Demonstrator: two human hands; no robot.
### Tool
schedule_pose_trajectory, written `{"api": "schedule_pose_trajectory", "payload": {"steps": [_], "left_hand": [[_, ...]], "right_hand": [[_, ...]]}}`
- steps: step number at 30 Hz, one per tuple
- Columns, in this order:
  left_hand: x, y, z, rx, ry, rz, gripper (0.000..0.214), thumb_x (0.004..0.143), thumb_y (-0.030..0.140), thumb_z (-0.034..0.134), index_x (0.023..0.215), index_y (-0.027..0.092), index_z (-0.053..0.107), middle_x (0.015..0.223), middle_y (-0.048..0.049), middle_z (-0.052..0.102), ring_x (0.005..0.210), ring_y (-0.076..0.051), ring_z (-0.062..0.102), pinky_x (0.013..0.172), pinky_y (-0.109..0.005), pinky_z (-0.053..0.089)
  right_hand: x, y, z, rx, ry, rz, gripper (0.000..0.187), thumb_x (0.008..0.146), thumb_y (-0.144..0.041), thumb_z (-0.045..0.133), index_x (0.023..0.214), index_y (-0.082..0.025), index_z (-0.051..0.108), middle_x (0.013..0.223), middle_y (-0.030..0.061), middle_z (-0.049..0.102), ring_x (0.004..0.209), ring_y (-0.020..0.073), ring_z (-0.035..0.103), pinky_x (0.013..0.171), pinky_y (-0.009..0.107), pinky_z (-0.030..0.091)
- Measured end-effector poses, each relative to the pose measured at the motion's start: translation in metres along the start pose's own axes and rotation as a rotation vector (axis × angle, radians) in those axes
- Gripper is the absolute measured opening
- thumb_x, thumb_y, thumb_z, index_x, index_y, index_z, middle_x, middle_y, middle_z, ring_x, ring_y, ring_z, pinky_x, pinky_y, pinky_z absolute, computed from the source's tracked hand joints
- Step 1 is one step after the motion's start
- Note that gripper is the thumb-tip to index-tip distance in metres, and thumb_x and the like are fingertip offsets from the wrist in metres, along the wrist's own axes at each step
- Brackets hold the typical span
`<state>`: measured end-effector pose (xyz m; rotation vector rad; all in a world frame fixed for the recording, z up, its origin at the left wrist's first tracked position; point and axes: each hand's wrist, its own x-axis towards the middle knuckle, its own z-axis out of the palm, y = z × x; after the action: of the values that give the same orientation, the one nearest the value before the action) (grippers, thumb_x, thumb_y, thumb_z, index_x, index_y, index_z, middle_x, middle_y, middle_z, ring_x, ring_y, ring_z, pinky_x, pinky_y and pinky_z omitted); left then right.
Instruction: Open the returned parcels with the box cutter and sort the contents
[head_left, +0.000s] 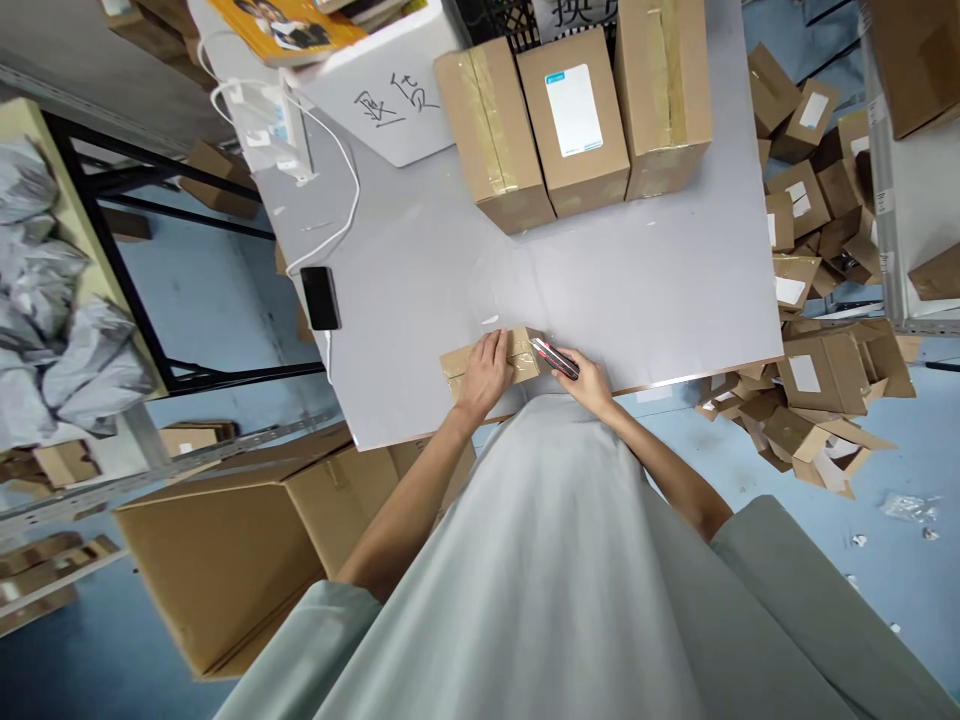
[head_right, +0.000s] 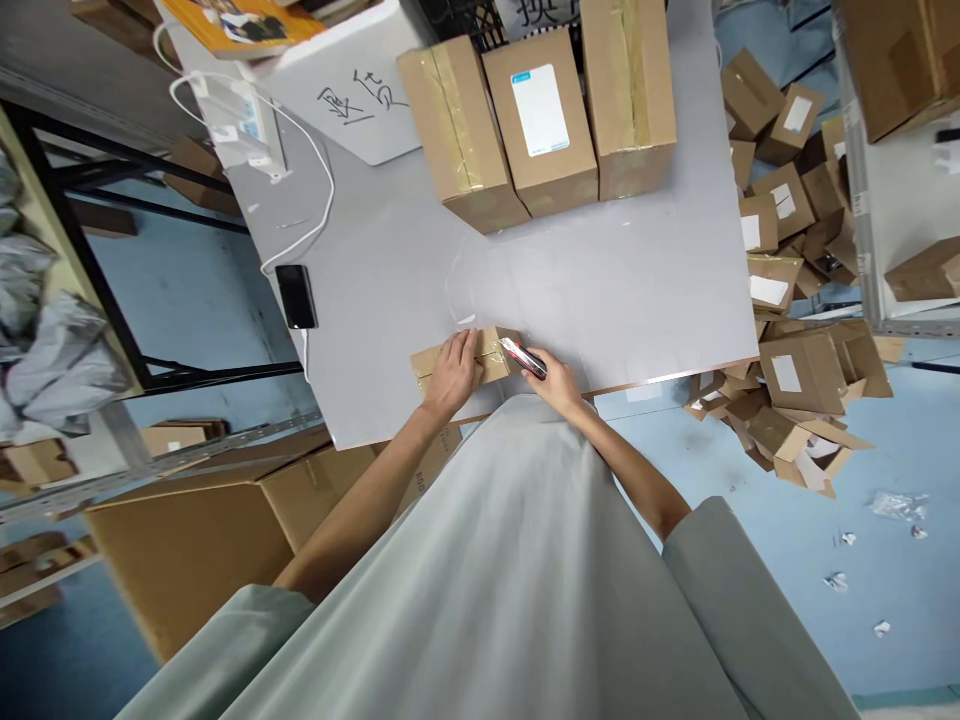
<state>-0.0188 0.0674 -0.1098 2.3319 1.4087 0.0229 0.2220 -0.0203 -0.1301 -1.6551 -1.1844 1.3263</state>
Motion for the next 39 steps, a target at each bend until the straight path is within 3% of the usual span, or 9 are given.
{"api": "schedule_pose_trajectory", "payload": {"steps": [14,21,29,34,39], "left_hand": [[-0.004,-0.002,0.006,-0.058,0.035,-0.033,0.073,0.095,0.019,0.048,0.167,0.01,0.05,0.166,-0.0257,0.056,0.162,-0.041,0.046,0.134,-0.068,0.036],[-0.009,-0.001,0.019,-0.061,0.062,-0.083,0.068,0.095,0.023,0.05,0.162,0.015,0.058,0.166,-0.0233,0.058,0.16,-0.041,0.048,0.136,-0.07,0.03],[-0.015,0.0,0.034,-0.016,0.141,-0.115,0.064,0.098,0.023,0.049,0.161,0.019,0.059,0.164,-0.0178,0.062,0.157,-0.036,0.053,0.138,-0.065,0.029],[-0.01,0.0,0.029,-0.04,0.149,-0.11,0.065,0.099,0.022,0.049,0.163,0.019,0.058,0.165,-0.0174,0.062,0.158,-0.035,0.052,0.138,-0.065,0.03],[-0.004,0.003,0.015,-0.071,0.115,-0.068,0.067,0.098,0.022,0.048,0.164,0.018,0.057,0.166,-0.017,0.061,0.158,-0.035,0.052,0.138,-0.063,0.03]], "right_hand": [[0.002,-0.011,-0.002,-0.104,-0.007,0.011,0.044,0.1,-0.027,0.073,0.143,-0.03,0.071,0.138,0.0037,0.082,0.123,0.0282,0.08,0.11,0.044,0.063],[0.004,-0.006,-0.004,-0.195,-0.018,-0.009,0.048,0.092,-0.02,0.077,0.139,-0.03,0.075,0.134,0.002,0.084,0.114,0.0274,0.082,0.106,0.041,0.064],[-0.037,0.014,-0.013,-0.361,-0.059,-0.06,0.05,0.093,-0.017,0.073,0.142,-0.03,0.074,0.136,0.0047,0.082,0.119,0.0283,0.081,0.106,0.041,0.064],[-0.055,0.019,-0.025,-0.381,-0.066,-0.039,0.05,0.094,-0.019,0.073,0.143,-0.029,0.072,0.136,0.0044,0.082,0.118,0.0281,0.081,0.105,0.042,0.065],[-0.048,0.012,-0.023,-0.33,-0.02,0.002,0.047,0.096,-0.025,0.072,0.142,-0.029,0.07,0.132,0.0038,0.083,0.115,0.0279,0.081,0.102,0.043,0.066]]}}
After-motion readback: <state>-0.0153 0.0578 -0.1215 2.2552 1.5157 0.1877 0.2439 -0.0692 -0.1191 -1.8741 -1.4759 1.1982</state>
